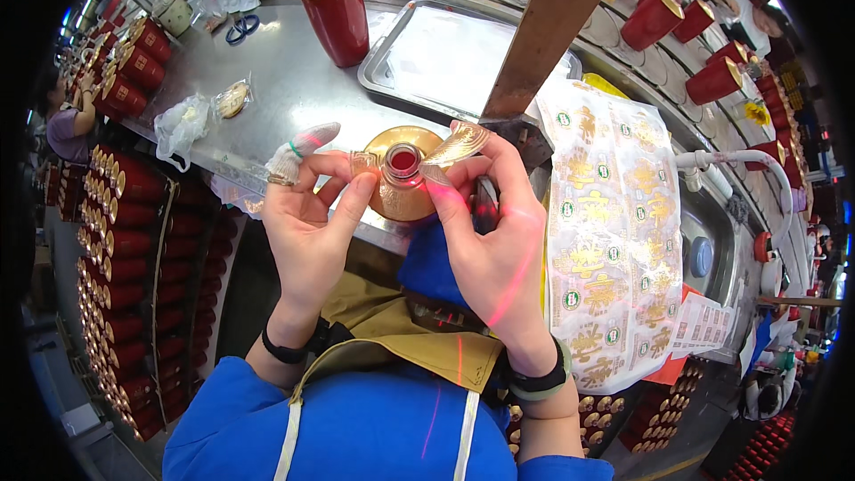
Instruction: Applying decorative labels and seals to red liquor bottles on a factory assembly line.
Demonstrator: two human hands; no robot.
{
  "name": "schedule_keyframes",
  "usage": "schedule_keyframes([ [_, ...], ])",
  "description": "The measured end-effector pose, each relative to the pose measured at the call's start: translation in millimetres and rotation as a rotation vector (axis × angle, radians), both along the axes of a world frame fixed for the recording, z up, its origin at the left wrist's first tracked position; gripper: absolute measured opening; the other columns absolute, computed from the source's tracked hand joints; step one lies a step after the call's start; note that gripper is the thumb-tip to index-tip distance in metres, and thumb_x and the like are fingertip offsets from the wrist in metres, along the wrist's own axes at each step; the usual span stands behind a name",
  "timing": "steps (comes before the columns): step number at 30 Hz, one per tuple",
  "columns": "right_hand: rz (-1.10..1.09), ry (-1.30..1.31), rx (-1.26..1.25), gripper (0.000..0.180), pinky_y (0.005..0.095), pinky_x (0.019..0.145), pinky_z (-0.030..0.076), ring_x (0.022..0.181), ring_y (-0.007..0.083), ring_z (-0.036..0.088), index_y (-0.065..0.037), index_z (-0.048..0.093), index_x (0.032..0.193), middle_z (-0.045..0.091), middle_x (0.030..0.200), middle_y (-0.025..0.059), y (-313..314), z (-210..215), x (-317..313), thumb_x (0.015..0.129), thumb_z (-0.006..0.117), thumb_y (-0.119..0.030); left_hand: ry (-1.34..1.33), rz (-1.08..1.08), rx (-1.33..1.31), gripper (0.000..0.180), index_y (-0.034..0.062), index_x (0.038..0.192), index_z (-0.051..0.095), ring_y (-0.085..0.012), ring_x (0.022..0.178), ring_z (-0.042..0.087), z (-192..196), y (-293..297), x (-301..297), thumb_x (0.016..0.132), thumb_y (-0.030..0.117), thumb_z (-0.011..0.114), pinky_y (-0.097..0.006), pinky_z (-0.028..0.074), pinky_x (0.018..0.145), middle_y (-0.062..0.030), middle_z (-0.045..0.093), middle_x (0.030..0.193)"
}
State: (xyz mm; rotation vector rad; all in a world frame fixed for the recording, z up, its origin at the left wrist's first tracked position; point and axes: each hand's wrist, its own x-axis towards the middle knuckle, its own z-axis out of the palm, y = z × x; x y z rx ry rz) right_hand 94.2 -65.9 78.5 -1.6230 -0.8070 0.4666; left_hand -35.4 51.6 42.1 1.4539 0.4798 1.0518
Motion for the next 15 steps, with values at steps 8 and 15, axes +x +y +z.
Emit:
schedule_keyframes([
  [8,-0.001,0.029,0.010,0.044,0.0212,0.081,0.051,0.093,0.0057,0.058,0.003,0.055,0.138,0.060,0.097,-0.0004,0.6,1.7,-0.4,0.096,0.068,0.001,0.016,-0.005,-0.002,0.056,-0.0066,0.139,0.046,-0.0141,0.104,0.064,2.6,0.2,-0.1,0.089,-0.014,0.069,-0.033,0.057,0.099,-0.0072,0.062,0.104],
  [15,0.002,-0.012,0.001,0.044,0.0218,0.081,0.051,0.092,0.0063,0.059,0.003,0.056,0.137,0.060,0.096,-0.0001,-0.8,1.9,0.8,0.095,0.068,0.002,-0.003,0.010,-0.053,0.055,-0.0070,0.137,0.048,-0.0120,0.101,0.064,5.0,-2.1,0.5,0.089,-0.005,0.075,-0.034,0.053,0.102,-0.0049,0.064,0.099],
])
